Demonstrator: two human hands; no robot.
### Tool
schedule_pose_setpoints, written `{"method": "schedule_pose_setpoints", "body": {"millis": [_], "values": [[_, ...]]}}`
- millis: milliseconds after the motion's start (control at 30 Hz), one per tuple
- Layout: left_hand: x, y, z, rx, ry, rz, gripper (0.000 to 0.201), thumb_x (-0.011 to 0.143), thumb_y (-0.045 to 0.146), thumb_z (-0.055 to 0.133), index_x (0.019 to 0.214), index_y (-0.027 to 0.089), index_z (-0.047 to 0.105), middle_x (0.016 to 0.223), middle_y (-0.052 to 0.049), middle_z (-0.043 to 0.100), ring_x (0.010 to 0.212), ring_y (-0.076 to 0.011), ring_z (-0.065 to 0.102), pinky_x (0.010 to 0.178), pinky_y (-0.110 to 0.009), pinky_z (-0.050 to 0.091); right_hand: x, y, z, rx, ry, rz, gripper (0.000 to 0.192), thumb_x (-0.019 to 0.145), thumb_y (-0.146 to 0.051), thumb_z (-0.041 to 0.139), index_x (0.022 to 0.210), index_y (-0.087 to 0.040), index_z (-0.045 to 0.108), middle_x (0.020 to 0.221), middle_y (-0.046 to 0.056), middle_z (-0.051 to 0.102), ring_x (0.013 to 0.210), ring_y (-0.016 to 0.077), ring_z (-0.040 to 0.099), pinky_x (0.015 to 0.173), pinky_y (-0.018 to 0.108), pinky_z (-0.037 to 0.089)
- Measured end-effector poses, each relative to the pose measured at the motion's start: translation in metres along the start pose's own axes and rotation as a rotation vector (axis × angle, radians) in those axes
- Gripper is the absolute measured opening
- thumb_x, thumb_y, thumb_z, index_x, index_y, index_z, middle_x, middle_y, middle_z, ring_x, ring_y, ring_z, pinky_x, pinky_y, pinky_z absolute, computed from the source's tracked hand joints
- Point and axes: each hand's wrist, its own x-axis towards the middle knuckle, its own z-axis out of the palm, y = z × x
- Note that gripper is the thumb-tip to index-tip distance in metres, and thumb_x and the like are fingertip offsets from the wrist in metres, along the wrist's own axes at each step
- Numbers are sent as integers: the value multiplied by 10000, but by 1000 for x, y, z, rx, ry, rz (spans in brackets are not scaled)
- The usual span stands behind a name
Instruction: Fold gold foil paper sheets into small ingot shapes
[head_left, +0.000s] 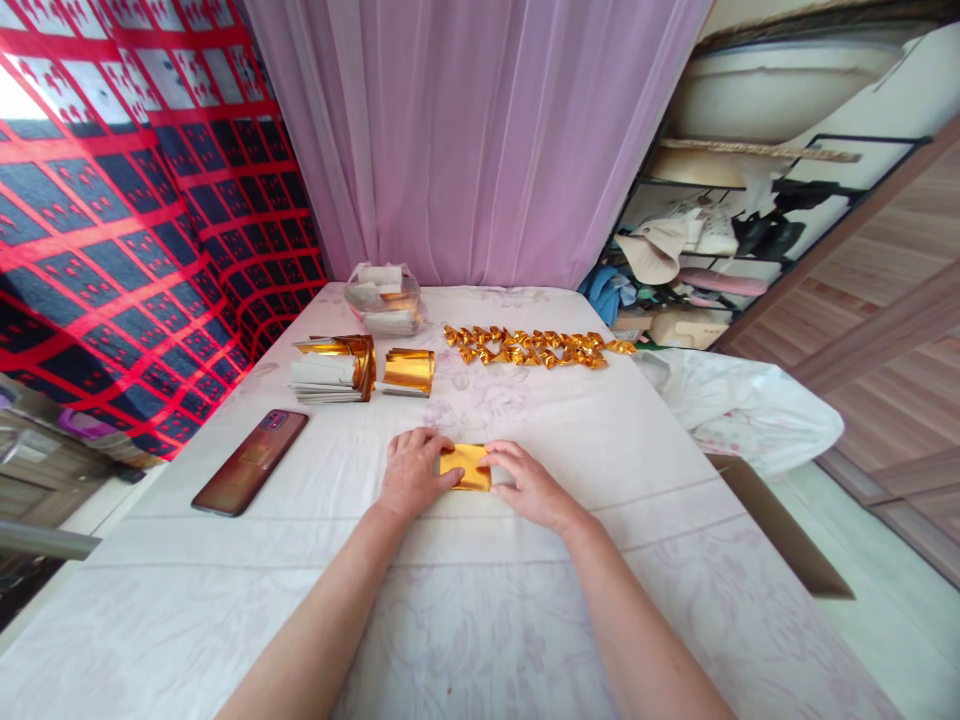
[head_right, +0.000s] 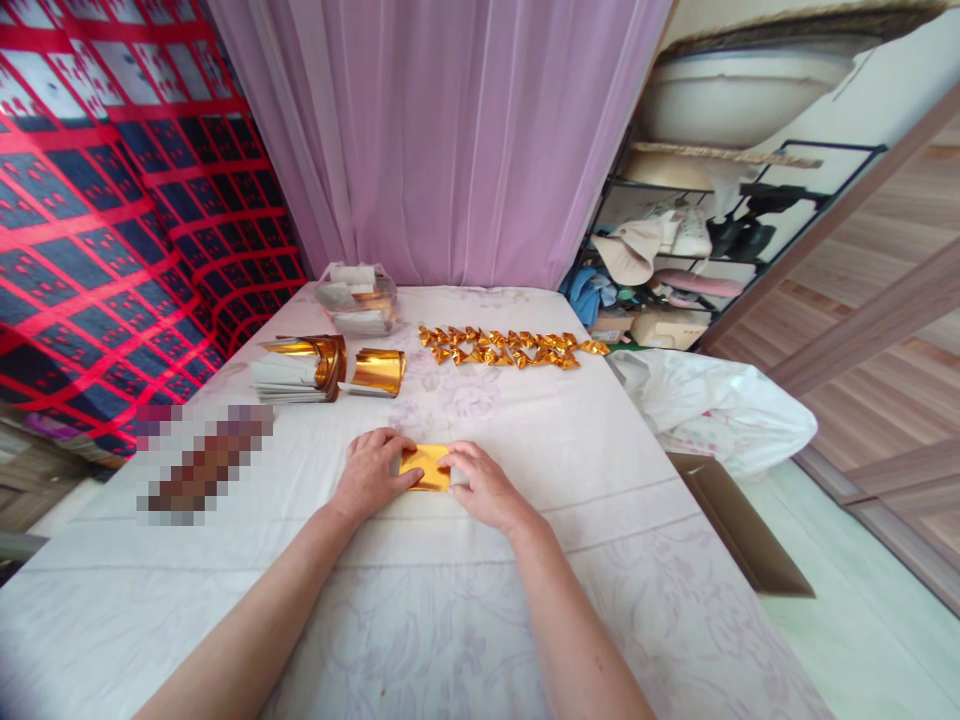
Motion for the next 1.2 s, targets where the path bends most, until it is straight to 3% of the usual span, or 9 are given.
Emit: {"method": "schedule_pose_setpoints", "body": {"millis": [167,233,500,1200], "values": [[0,1,0,-13,-4,-10,333,713,411,738,1019,293,677,1107,-36,597,1098,-274,517,991,-444,345,3,-4,7,10,219,5,302,772,-27,447,935,-213,620,1072,55,629,1038,168,602,927,319,475],[0,1,0,-12,1,-6,328,716,410,736,1016,290,678,1103,-37,597,1096,-272,518,988,-440,346,4,-12,15,-15,282,43,234,816,-78,475,941,-221,611,965,34,646,883,154,621,825,283,494],[0,1,0,-13,-4,-9,337,720,405,733,1032,290,677,1110,-42,602,1097,-276,514,983,-438,347,-1,-30,38,-158,200,121,160,829,-89,541,753,-219,595,802,12,618,809,162,593,735,262,439],[0,1,-1,-8,-7,6,318,744,410,718,1032,283,671,1113,-46,607,1110,-266,519,979,-425,347,8,-33,46,-230,227,205,87,804,-189,640,729,-227,619,778,9,612,727,156,559,677,266,434]]}}
